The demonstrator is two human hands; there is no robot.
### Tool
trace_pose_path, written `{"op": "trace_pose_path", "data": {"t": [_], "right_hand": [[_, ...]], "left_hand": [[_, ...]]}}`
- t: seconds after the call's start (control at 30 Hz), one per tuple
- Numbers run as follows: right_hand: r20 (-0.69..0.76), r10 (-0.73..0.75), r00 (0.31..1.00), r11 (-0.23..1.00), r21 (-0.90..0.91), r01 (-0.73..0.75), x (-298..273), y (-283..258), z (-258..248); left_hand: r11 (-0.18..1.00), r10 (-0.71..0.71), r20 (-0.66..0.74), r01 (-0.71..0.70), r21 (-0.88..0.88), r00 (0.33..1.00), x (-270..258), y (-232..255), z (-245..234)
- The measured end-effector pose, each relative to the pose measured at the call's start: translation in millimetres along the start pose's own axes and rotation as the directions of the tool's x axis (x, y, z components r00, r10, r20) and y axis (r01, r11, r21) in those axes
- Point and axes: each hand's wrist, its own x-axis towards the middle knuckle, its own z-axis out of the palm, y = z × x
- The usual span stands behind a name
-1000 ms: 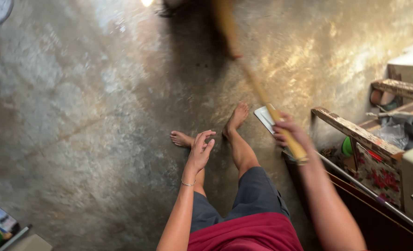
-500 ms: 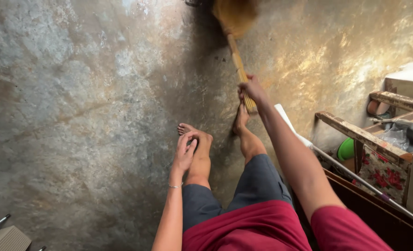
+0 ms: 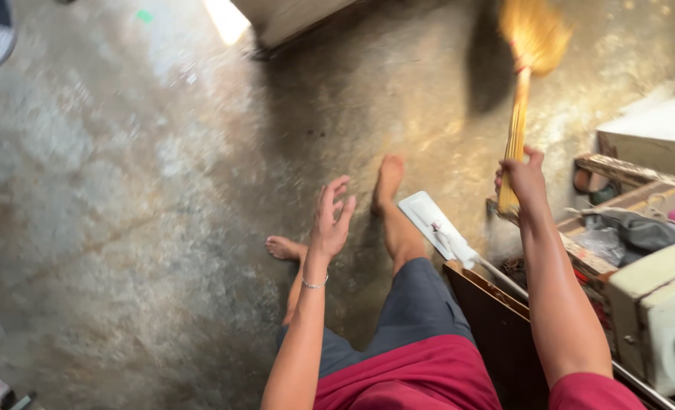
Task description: Sweeping a concrete floor in a hallway and indoor room using a broom.
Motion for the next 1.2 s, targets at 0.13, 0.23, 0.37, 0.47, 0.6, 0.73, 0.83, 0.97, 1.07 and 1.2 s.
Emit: {"op": "trace_pose_path", "data": {"t": [0.13, 0.23, 0.37, 0.47, 0.6, 0.73, 0.83, 0.97, 1.07, 1.2], "right_hand": [[-0.158, -0.155, 0.975, 0.976, -0.179, 0.126, 81, -38, -30], [-0.229, -0.238, 0.944, 0.942, -0.291, 0.167, 146, -51, -31], [-0.185, -0.404, 0.896, 0.795, -0.555, 0.244, 203, -61, -3], [-0.053, -0.346, 0.937, 0.799, -0.54, 0.264, 181, -55, -3], [0.083, -0.105, 0.991, 0.944, -0.306, 0.125, 71, -81, -44], [-0.002, -0.009, 1.0, 0.985, -0.174, 0.009, 57, -60, -68], [-0.129, -0.168, 0.977, 0.952, -0.28, 0.126, 91, -46, -69], [-0.134, -0.163, 0.977, 0.841, -0.537, 0.067, 117, -63, -55], [-0.049, -0.126, 0.991, 0.811, -0.58, 0.075, 95, -60, -63], [0.011, -0.187, 0.982, 0.832, -0.53, 0.164, 35, -32, -79]], "left_hand": [[0.998, 0.032, 0.058, -0.036, 0.055, 0.998, 64, 36, 74], [0.995, 0.04, 0.091, -0.048, 0.083, 0.995, 102, 55, 119], [0.985, 0.024, 0.111, -0.042, 0.165, 0.994, 144, 77, 157], [0.976, 0.012, 0.134, -0.04, 0.213, 0.991, 164, 80, 176], [0.964, -0.005, 0.144, -0.034, 0.263, 0.99, 189, 88, 200], [0.949, 0.007, 0.173, -0.061, 0.308, 0.985, 204, 91, 218], [0.944, 0.026, 0.219, -0.096, 0.315, 0.975, 213, 92, 234], [0.922, 0.019, 0.274, -0.123, 0.368, 0.962, 218, 95, 248], [0.91, 0.002, 0.294, -0.124, 0.396, 0.956, 218, 93, 247], [0.907, -0.018, 0.3, -0.111, 0.407, 0.954, 211, 79, 232]]}}
